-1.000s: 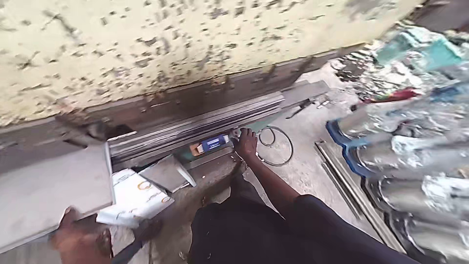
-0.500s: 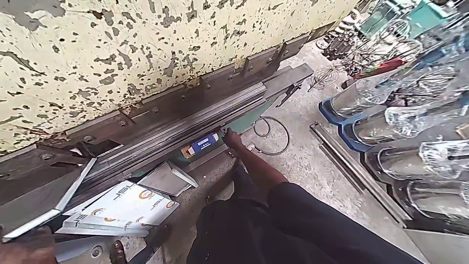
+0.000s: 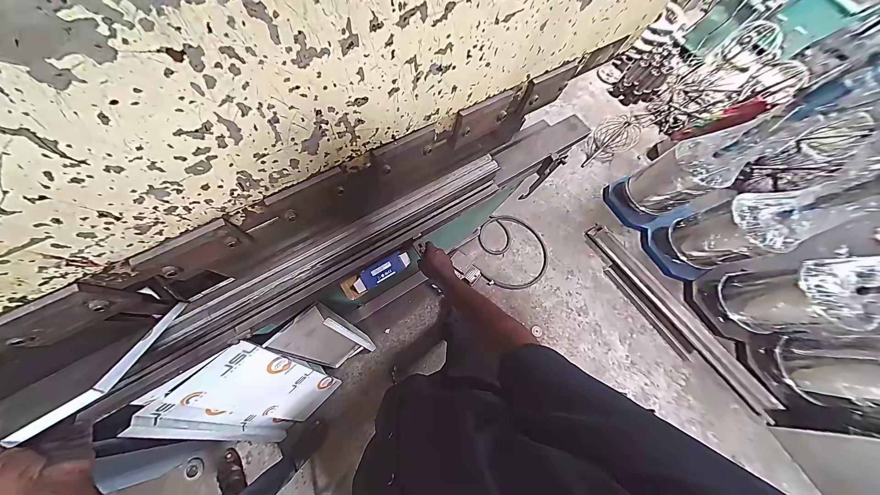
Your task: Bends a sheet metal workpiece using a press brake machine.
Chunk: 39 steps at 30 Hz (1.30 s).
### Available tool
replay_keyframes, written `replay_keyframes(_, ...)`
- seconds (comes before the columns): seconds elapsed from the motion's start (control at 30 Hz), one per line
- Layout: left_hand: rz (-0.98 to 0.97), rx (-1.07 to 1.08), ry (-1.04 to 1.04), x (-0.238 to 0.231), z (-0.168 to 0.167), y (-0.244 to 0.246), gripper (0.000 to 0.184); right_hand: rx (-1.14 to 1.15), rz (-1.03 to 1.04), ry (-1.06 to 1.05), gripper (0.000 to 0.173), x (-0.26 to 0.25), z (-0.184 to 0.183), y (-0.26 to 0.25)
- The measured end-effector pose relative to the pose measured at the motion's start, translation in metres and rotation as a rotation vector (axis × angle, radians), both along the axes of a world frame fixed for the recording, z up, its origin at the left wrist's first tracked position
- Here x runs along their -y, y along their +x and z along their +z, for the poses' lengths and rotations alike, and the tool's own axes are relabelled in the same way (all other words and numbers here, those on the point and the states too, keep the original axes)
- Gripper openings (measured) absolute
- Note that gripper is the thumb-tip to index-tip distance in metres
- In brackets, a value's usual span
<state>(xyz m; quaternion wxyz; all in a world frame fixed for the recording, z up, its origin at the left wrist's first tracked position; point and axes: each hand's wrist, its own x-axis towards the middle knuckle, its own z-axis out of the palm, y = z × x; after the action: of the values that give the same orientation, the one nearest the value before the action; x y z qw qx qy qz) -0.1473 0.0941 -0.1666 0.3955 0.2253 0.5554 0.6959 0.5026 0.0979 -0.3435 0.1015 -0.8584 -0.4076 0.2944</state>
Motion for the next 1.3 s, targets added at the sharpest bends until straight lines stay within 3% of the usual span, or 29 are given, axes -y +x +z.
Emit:
replay_keyframes(0.13, 0.021, -0.046, -0.064, -0.001, 0.004, 0.002, 0.037, -0.006, 0.001, 0.024, 0.048, -0.002, -0.005, 0.002)
replay_keyframes(0.3, 0.011, -0.020, -0.063, -0.011, -0.016, -0.036, 0.036, -0.015, 0.012, 0.040, 0.048, -0.001, -0.005, 0.001)
replay_keyframes(0.43, -0.050, -0.112, -0.103, -0.006, -0.009, -0.025, 0.036, 0.046, 0.042, 0.069, 0.049, 0.006, -0.006, 0.005)
replay_keyframes(0.5, -0.162, -0.176, -0.088, 0.013, -0.009, -0.019, 0.044, 0.038, 0.103, 0.050, 0.050, 0.017, 0.009, 0.002)
replay_keyframes(0.53, -0.118, -0.207, -0.096, 0.025, 0.000, -0.010, 0.047, 0.040, 0.159, 0.029, 0.049, 0.012, 0.015, -0.008)
replay_keyframes(0.57, 0.042, -0.221, -0.146, 0.026, 0.014, 0.009, 0.053, 0.038, 0.196, 0.036, 0.051, 0.007, 0.019, -0.016)
replay_keyframes(0.63, 0.294, -0.230, -0.276, 0.004, 0.019, 0.013, 0.084, 0.063, 0.201, 0.052, 0.059, 0.002, 0.015, -0.017)
replay_keyframes(0.7, 0.364, -0.235, -0.349, -0.012, 0.017, 0.006, 0.107, 0.101, 0.150, 0.052, 0.064, -0.002, 0.008, -0.013)
replay_keyframes(0.73, 0.364, -0.215, -0.350, -0.015, 0.017, 0.007, 0.109, 0.117, 0.125, 0.050, 0.064, -0.002, 0.004, -0.011)
replay_keyframes(0.87, 0.301, -0.135, -0.239, -0.017, 0.019, 0.014, 0.083, 0.101, 0.086, 0.072, 0.058, 0.000, -0.003, -0.005)
replay_keyframes(0.97, 0.302, -0.174, -0.214, -0.012, 0.017, 0.007, 0.080, 0.109, 0.125, 0.065, 0.059, -0.003, 0.001, -0.011)
replay_keyframes(1.07, 0.214, -0.242, -0.310, 0.004, 0.025, 0.020, 0.090, 0.096, 0.192, 0.023, 0.059, 0.004, 0.016, -0.016)
replay_keyframes(1.17, 0.024, -0.210, -0.206, 0.009, 0.009, 0.008, 0.072, 0.097, 0.098, 0.015, 0.056, 0.012, 0.012, -0.004)
replay_keyframes(1.3, 0.018, -0.170, -0.194, 0.003, 0.004, -0.011, 0.065, 0.086, 0.008, 0.020, 0.054, 0.000, -0.005, -0.004)
